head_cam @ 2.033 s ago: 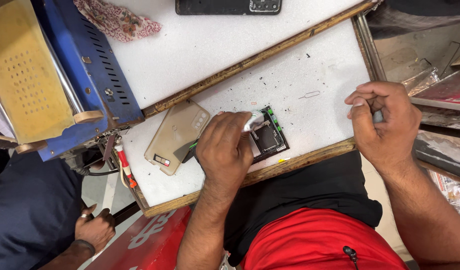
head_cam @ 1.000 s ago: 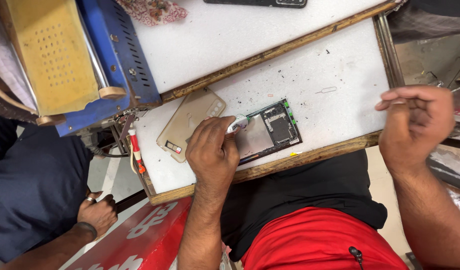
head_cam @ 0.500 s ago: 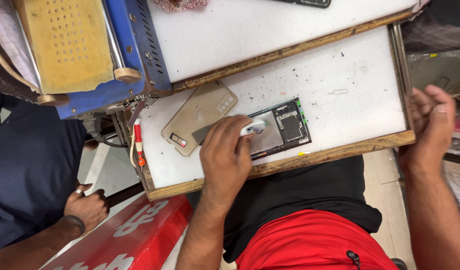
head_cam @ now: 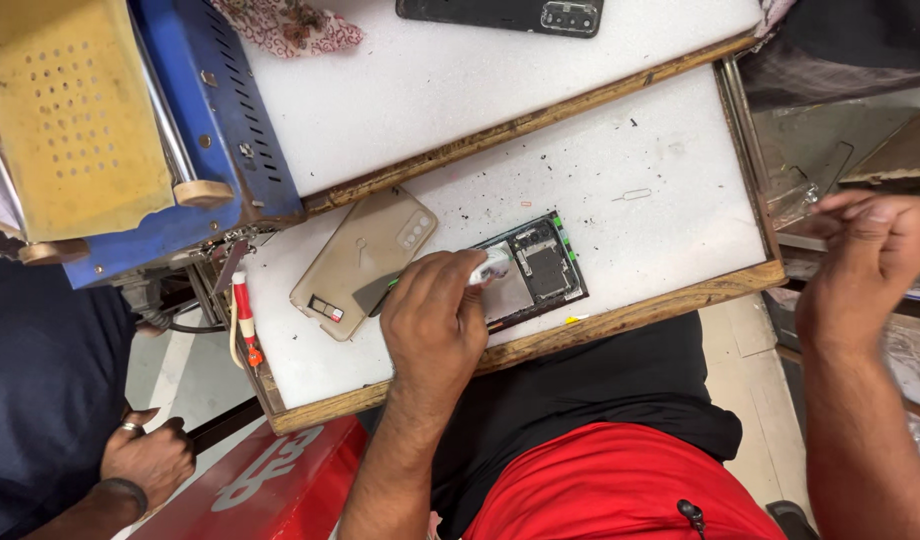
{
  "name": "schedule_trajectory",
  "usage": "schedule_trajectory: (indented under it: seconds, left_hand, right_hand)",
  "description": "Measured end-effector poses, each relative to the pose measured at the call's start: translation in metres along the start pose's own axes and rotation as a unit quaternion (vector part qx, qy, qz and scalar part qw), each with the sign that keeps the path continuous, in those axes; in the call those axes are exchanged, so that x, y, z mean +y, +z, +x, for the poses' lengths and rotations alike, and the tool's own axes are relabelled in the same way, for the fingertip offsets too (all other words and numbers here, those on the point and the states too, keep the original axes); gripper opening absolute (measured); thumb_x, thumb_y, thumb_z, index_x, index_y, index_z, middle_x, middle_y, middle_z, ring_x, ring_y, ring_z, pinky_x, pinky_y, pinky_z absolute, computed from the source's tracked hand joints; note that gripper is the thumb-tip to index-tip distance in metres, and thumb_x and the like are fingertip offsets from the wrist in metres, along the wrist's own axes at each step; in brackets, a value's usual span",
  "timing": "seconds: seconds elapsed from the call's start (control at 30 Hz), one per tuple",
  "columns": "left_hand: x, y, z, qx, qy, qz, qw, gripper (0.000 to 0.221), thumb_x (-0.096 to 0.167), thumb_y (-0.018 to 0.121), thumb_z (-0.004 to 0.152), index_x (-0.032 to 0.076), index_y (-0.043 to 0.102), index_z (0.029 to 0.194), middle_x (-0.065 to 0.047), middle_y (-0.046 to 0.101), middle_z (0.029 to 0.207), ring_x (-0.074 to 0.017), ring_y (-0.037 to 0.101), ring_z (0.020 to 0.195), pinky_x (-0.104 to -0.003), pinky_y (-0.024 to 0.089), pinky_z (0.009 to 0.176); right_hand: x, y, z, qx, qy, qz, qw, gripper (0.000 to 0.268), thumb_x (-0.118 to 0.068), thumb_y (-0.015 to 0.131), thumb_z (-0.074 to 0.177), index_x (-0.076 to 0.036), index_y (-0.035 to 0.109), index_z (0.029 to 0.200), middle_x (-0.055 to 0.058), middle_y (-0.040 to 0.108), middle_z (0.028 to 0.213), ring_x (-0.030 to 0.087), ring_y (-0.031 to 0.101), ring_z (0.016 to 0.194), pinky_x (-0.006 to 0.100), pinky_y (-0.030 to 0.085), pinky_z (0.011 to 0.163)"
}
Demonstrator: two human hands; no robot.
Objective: The person applies a red adhesive to the edges of a disassembled smartphone screen assembly using a small applicator. They then use a cloth to wipe the surface and apply a white adhesive from a tube along the screen perimeter.
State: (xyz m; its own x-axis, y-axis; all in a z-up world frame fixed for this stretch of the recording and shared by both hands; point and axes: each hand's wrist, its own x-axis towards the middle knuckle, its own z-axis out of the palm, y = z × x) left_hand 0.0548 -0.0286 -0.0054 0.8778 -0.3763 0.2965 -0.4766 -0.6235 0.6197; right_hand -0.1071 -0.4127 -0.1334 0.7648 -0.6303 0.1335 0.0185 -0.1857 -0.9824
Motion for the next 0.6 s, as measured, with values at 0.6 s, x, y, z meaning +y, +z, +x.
schedule_trajectory:
  seconds: [0.6]
  left_hand:
    - [0.004, -0.002, -0.013, -0.019, 0.029, -0.008, 0.999, 0.038, -0.012, 0.068, 0.077, 0.004, 0.07, 0.111, -0.01, 0.074, 0.102, -0.0264, 0.073, 0.101, -0.038, 0.061, 0.088]
  right_hand:
    - [-0.098, 0.096, 0.014, -0.106, -0.188, -0.257, 0.942, 0.033, -0.027, 0.045, 0.125, -0.004, 0.052, 0.102, 0.011, 0.071, 0.098, 0.022, 0.07, 0.107, 0.03, 0.052, 0.084]
